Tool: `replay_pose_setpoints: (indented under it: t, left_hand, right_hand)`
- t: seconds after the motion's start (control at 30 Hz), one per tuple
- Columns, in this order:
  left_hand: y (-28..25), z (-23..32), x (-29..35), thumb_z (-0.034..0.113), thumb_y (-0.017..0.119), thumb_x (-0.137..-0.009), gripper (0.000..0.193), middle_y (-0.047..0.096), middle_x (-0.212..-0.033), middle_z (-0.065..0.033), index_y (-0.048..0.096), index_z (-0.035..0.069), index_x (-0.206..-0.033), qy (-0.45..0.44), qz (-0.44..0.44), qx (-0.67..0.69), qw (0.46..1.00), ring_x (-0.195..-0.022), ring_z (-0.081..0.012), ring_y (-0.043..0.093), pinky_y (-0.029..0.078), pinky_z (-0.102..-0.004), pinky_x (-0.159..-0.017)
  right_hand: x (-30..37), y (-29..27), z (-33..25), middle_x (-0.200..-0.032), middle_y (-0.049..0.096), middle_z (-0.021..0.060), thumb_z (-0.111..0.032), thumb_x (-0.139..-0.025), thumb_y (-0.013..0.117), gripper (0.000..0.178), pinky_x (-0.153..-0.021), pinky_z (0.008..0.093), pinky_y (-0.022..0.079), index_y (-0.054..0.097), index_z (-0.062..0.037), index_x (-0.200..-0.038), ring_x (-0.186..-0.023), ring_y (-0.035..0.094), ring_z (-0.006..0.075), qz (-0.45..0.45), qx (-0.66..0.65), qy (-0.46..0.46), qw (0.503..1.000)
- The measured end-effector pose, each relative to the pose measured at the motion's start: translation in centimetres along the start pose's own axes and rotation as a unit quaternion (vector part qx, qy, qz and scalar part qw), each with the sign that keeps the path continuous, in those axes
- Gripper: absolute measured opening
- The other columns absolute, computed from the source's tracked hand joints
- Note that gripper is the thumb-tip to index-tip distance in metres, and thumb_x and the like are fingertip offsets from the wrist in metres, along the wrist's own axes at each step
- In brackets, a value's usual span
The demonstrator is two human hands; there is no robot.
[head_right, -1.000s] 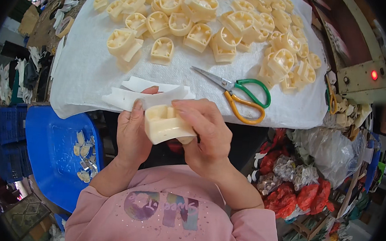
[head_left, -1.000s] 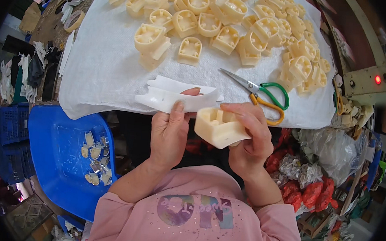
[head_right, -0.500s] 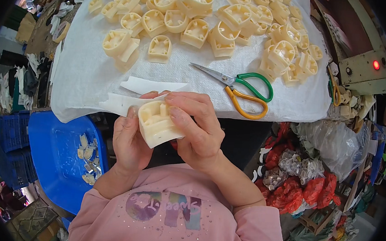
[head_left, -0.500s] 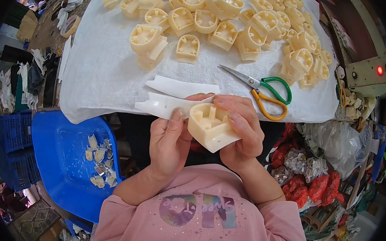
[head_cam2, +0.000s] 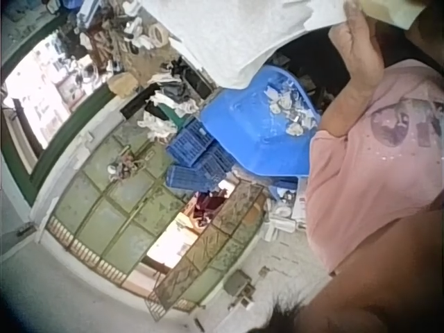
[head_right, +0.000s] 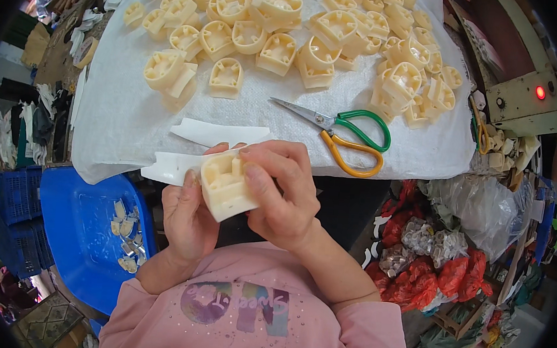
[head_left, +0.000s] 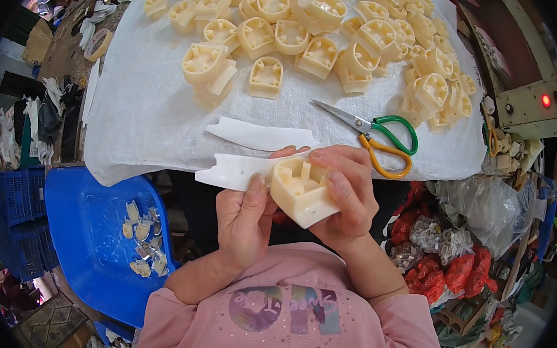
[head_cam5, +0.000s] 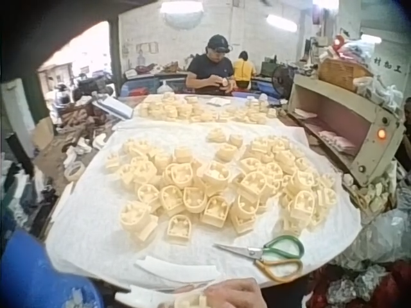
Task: Trim and assemble small shoe components in a manufacturing setting.
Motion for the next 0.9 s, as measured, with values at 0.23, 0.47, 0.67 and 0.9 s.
replay_pose_setpoints:
  t: [0.23, 0.47, 0.67, 0.9]
  left_hand:
    - [0.3, 0.9, -0.3, 0.029, 0.028, -0.100, 0.052, 0.044, -0.132, -0.0235, 0.036, -0.013, -0.131, 0.036, -0.020, -0.029, 0.999, -0.118, -0.0276, 0.051, 0.040, -0.0373, -0.100]
    - [-1.8, 1.8, 0.1, 0.019, 0.038, -0.099, 0.040, 0.057, -0.116, -0.0222, 0.048, -0.013, -0.120, 0.065, 0.038, -0.113, 0.991, -0.104, -0.0282, 0.059, 0.047, -0.0360, -0.093]
    - [-2.4, 1.4, 0.3, 0.012, 0.050, -0.095, 0.029, 0.062, -0.106, -0.0186, 0.058, -0.013, -0.108, 0.026, 0.071, -0.128, 0.989, -0.092, -0.0207, 0.062, 0.051, -0.0312, -0.084]
    - [-2.2, 0.4, 0.4, 0.012, 0.050, -0.095, 0.030, 0.063, -0.105, -0.0178, 0.056, -0.012, -0.112, -0.001, 0.065, -0.136, 0.989, -0.093, -0.0191, 0.062, 0.051, -0.0296, -0.082]
  right_hand:
    - [-1.6, -0.9, -0.3, -0.105, 0.063, 0.0085, -0.009, -0.071, 0.067, 0.042, -0.081, 0.0419, 0.034, 0.052, -0.0129, -0.109, -0.100, 0.047, 0.0326, -0.028, 0.161, -0.018, 0.986]
    - [-1.5, -0.7, -0.4, -0.098, 0.064, 0.0049, -0.019, -0.068, 0.070, 0.038, -0.079, 0.0446, 0.029, 0.056, -0.0199, -0.103, -0.083, 0.052, 0.0213, -0.163, 0.144, -0.023, 0.976]
    - [-2.1, 0.5, -1.7, -0.079, 0.051, -0.0004, -0.015, -0.064, 0.068, 0.036, -0.072, 0.0425, 0.026, 0.056, -0.0268, -0.096, -0.073, 0.047, 0.0186, -0.253, 0.228, -0.022, 0.940]
    - [-1.1, 0.9, -0.5, -0.071, 0.040, 0.0043, -0.008, -0.066, 0.064, 0.033, -0.068, 0.0417, 0.025, 0.056, -0.0216, -0.095, -0.070, 0.046, 0.0224, -0.351, 0.183, 0.049, 0.917]
Point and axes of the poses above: each hand's wrist, its own x-axis away from the middle knuckle, its own y-axis out of the palm, z = x × y, the point moved 7 cm from there along -x, towards the middle knuckle
